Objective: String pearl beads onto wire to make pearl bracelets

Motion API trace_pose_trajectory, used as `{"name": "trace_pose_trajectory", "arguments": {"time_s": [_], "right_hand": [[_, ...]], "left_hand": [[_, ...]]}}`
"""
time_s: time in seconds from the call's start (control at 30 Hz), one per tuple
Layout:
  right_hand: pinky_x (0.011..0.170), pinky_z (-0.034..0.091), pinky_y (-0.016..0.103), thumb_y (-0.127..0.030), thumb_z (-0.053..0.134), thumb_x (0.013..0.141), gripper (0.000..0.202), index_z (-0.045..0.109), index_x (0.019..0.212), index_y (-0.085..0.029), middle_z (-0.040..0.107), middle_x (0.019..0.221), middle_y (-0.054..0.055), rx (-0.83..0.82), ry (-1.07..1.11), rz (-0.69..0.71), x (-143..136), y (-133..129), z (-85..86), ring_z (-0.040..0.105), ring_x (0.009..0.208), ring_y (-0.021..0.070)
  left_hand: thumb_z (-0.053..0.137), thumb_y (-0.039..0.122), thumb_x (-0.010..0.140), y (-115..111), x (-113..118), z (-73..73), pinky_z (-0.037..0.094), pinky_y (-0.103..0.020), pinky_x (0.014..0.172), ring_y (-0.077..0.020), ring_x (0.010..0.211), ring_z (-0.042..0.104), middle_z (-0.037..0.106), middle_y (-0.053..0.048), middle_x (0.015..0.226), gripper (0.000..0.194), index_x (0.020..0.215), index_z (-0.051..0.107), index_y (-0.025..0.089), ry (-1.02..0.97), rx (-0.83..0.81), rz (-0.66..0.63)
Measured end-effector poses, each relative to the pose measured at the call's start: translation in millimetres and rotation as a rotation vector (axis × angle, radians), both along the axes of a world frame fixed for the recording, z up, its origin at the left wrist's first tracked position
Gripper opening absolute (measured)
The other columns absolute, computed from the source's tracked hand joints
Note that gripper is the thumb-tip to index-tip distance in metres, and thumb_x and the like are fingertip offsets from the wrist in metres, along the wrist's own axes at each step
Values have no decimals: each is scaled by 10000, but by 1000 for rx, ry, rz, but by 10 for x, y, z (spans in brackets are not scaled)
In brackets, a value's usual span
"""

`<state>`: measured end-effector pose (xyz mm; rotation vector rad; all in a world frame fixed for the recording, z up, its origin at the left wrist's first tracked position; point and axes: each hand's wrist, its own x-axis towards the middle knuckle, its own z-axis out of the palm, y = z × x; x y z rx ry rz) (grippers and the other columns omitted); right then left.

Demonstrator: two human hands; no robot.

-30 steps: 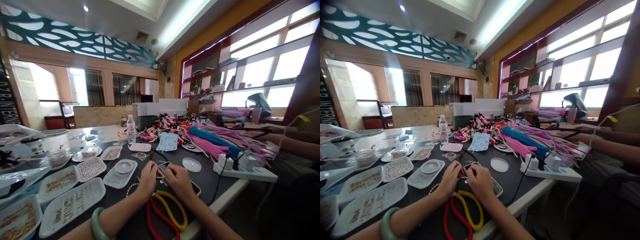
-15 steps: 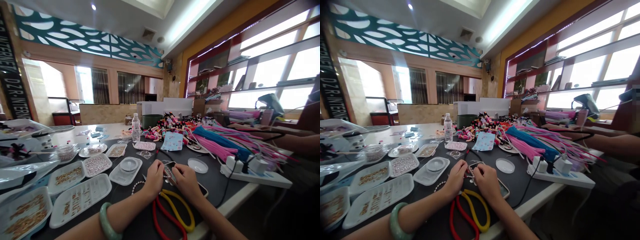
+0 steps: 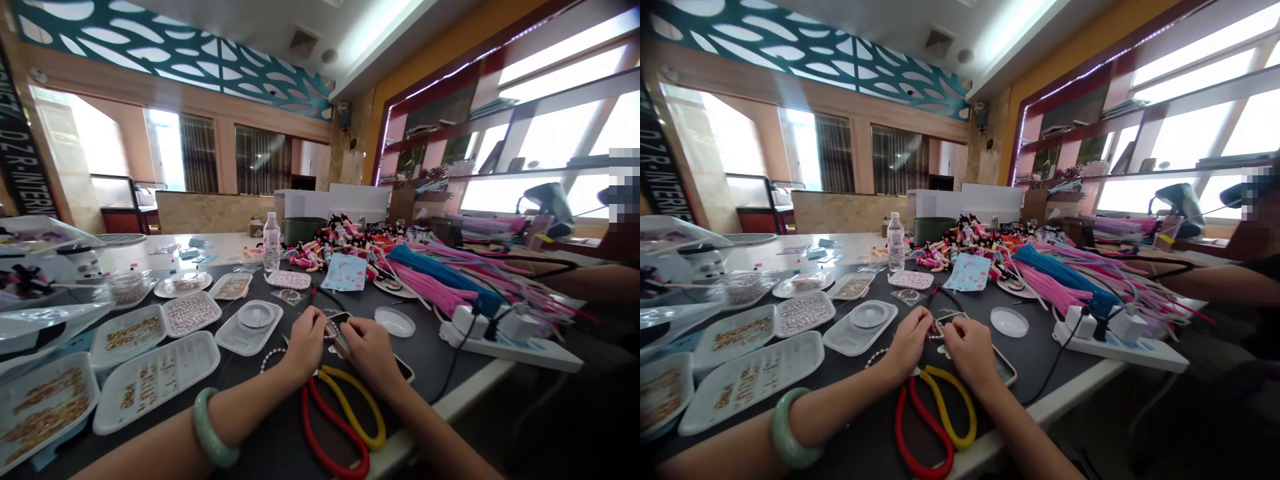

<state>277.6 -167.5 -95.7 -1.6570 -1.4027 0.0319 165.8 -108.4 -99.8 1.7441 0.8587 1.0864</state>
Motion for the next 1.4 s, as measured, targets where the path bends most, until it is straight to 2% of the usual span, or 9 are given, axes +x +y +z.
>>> {"name": "trace_pose_trajectory", "arguments": {"time_s": [0.13, 0.27, 0.4, 0.53, 0.77, 0.97, 1.1, 1.4], "right_hand": [[497, 222, 245, -303, 450, 752, 350, 320, 452, -179, 329, 436, -41, -8, -28, 3, 2, 24, -20, 346, 473, 95], [502, 227, 241, -319, 465, 750, 360, 337, 446, -177, 342, 440, -40, -17, -27, 15, 12, 38, -27, 354, 481, 95], [499, 232, 238, -294, 460, 736, 340, 350, 437, -177, 342, 435, -42, -20, -6, 38, -1, 26, 7, 347, 474, 92], [479, 225, 239, -300, 462, 723, 353, 294, 432, -189, 303, 421, -48, 21, -8, 40, -15, 16, 18, 320, 454, 89], [469, 217, 238, -278, 460, 719, 344, 292, 431, -194, 285, 421, -56, 24, 9, 36, 19, -4, -19, 307, 450, 87], [481, 229, 237, -249, 453, 708, 315, 335, 422, -190, 319, 411, -54, 22, 10, 52, 13, -31, -2, 313, 462, 91], [479, 230, 238, -240, 455, 710, 322, 331, 418, -191, 318, 400, -56, 44, 3, 23, -2, -38, 5, 310, 453, 89], [474, 233, 232, -275, 471, 730, 328, 295, 463, -198, 312, 432, -61, 29, -45, 48, 22, -23, -26, 325, 461, 90]], "left_hand": [[328, 225, 820, 30, 15, -47, 346, -254, 634, -132, 645, 465, 481, 11, 632, 231, 616, 429, 192, -38, 36, -36], [310, 222, 817, 28, 25, -68, 340, -255, 614, -131, 628, 454, 463, 13, 613, 255, 590, 421, 191, 9, 97, -101], [354, 264, 811, -3, 19, -18, 311, -250, 569, -122, 584, 416, 426, 28, 572, 250, 578, 406, 190, 55, 77, -71], [434, 291, 778, -29, 17, 30, 286, -242, 548, -107, 557, 377, 380, 50, 549, 234, 574, 374, 192, 67, 47, -77], [463, 192, 733, -45, 26, 24, 258, -228, 528, -90, 542, 327, 327, 63, 537, 236, 561, 302, 193, 50, 75, -51], [493, 144, 703, -51, 31, 4, 329, -206, 549, -86, 558, 423, 432, 71, 579, 120, 716, 387, 198, -71, 20, -102], [495, 145, 715, -47, 20, -11, 355, -200, 549, -90, 543, 462, 489, 74, 573, 174, 868, 438, 206, -83, -3, -138], [504, 137, 709, -14, -9, -54, 381, -197, 554, -98, 564, 518, 537, 59, 595, 186, 875, 464, 209, -62, 62, -125]]}}
